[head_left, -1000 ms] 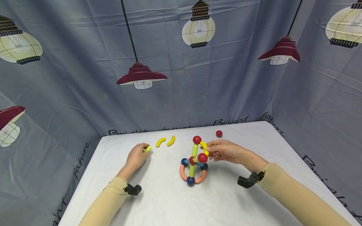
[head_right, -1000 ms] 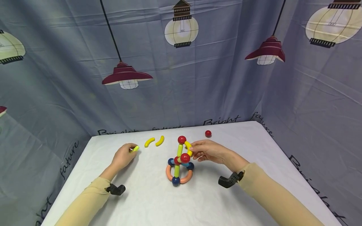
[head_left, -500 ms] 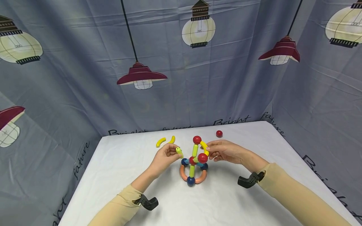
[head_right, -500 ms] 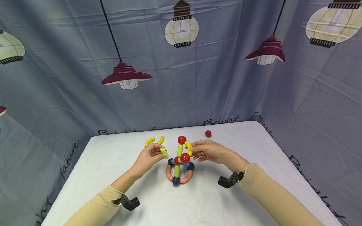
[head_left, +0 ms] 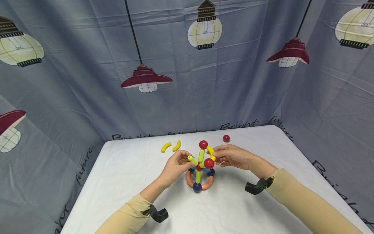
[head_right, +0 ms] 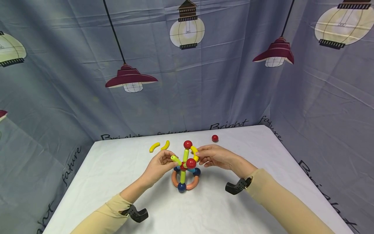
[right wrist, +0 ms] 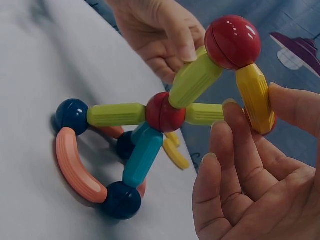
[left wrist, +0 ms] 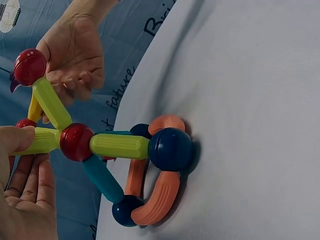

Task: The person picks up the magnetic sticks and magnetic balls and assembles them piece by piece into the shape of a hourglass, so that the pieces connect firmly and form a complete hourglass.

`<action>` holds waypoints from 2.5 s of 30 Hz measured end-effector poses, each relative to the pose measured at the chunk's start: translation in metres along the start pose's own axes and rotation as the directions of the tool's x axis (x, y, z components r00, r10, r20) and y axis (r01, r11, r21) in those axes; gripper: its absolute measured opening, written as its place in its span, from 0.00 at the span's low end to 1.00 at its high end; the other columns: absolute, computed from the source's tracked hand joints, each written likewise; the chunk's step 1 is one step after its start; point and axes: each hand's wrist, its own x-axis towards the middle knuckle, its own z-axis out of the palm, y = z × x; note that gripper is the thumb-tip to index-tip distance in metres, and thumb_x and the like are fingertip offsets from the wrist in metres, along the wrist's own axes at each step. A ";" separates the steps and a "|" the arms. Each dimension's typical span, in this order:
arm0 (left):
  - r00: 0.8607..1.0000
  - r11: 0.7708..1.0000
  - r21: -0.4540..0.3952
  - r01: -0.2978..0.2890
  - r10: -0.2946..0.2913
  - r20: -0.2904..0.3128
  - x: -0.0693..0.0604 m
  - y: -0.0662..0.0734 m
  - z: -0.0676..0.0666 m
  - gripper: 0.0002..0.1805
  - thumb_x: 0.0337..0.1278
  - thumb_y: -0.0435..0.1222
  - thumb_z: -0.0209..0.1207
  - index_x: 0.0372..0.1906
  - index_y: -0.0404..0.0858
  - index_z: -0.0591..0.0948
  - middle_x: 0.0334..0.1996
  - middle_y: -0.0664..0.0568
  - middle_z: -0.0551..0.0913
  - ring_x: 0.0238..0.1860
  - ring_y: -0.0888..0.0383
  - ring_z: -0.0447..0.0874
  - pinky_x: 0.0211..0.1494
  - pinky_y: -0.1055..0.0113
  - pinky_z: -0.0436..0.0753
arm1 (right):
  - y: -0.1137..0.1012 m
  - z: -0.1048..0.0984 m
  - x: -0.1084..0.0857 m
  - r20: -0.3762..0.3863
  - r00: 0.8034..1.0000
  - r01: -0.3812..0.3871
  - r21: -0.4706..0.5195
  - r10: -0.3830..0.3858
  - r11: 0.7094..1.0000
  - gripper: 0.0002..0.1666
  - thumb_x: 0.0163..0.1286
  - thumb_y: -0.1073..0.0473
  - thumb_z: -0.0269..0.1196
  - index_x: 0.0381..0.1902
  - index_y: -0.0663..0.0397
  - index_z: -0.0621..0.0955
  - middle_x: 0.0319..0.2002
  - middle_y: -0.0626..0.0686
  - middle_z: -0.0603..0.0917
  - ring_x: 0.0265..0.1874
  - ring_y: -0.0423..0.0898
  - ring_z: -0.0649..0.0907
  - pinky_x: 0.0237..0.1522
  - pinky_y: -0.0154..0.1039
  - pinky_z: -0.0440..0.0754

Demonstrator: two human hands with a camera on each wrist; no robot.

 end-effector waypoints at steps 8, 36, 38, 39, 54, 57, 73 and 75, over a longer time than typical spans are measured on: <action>1.000 1.000 -0.016 -0.011 0.011 0.027 0.001 -0.003 0.005 0.18 0.64 0.35 0.68 0.54 0.35 0.75 0.48 0.45 0.83 0.49 0.53 0.85 0.54 0.64 0.83 | -0.001 0.000 0.000 0.003 1.000 -0.006 0.001 0.006 1.000 0.27 0.73 0.52 0.64 0.61 0.65 0.77 0.37 0.54 0.84 0.36 0.47 0.83 0.42 0.38 0.82; 0.968 0.744 0.662 -0.089 -0.094 0.235 -0.006 -0.035 -0.020 0.26 0.69 0.31 0.54 0.71 0.39 0.74 0.69 0.49 0.74 0.71 0.49 0.69 0.72 0.50 0.69 | -0.006 0.006 0.006 -0.046 0.999 0.004 0.016 -0.004 1.000 0.33 0.72 0.53 0.66 0.67 0.68 0.74 0.40 0.55 0.83 0.37 0.48 0.81 0.43 0.37 0.83; 0.969 0.741 0.667 -0.074 -0.103 0.223 -0.009 -0.032 -0.023 0.25 0.69 0.32 0.52 0.70 0.40 0.76 0.66 0.49 0.76 0.69 0.49 0.71 0.70 0.50 0.71 | -0.008 0.007 0.011 -0.060 0.998 0.003 0.002 -0.003 1.000 0.35 0.71 0.52 0.66 0.69 0.67 0.72 0.42 0.56 0.82 0.37 0.49 0.81 0.44 0.38 0.83; 0.970 0.745 0.664 -0.063 -0.110 0.215 -0.011 -0.031 -0.025 0.24 0.70 0.32 0.52 0.68 0.40 0.77 0.65 0.50 0.78 0.68 0.49 0.73 0.69 0.50 0.72 | -0.009 0.008 0.014 -0.066 0.998 0.001 -0.001 -0.001 1.000 0.36 0.71 0.52 0.67 0.69 0.67 0.72 0.43 0.56 0.83 0.38 0.49 0.81 0.44 0.38 0.83; 0.922 0.945 0.045 0.324 -0.326 0.207 0.018 0.008 -0.038 0.43 0.78 0.63 0.35 0.66 0.29 0.76 0.54 0.42 0.85 0.56 0.44 0.83 0.63 0.51 0.78 | -0.012 0.013 0.030 -0.039 0.999 -0.002 -0.021 0.002 1.000 0.30 0.78 0.45 0.58 0.62 0.64 0.79 0.53 0.59 0.85 0.48 0.53 0.84 0.51 0.45 0.84; 0.906 0.905 -0.140 0.403 -0.373 0.199 0.034 0.022 -0.031 0.47 0.74 0.68 0.33 0.68 0.31 0.74 0.56 0.41 0.84 0.57 0.46 0.83 0.66 0.52 0.77 | -0.012 0.015 0.030 -0.050 0.999 -0.016 -0.002 0.016 1.000 0.33 0.79 0.42 0.57 0.64 0.65 0.78 0.58 0.62 0.83 0.51 0.55 0.83 0.53 0.46 0.83; 0.874 0.848 -0.235 0.474 -0.423 0.238 0.051 0.031 -0.016 0.43 0.75 0.65 0.35 0.65 0.35 0.78 0.50 0.43 0.87 0.51 0.51 0.85 0.62 0.55 0.77 | 0.044 0.030 0.012 -0.235 0.971 -0.017 -0.277 -0.050 0.961 0.18 0.75 0.52 0.59 0.49 0.62 0.82 0.35 0.55 0.85 0.32 0.47 0.82 0.34 0.39 0.81; 0.875 0.850 -0.234 0.472 -0.418 0.245 0.052 0.032 -0.015 0.42 0.75 0.65 0.35 0.65 0.35 0.78 0.50 0.43 0.87 0.50 0.50 0.85 0.62 0.55 0.77 | 0.058 0.039 0.004 -0.211 0.972 0.005 -0.429 -0.106 0.903 0.14 0.69 0.55 0.64 0.46 0.59 0.81 0.32 0.53 0.82 0.29 0.47 0.80 0.30 0.40 0.79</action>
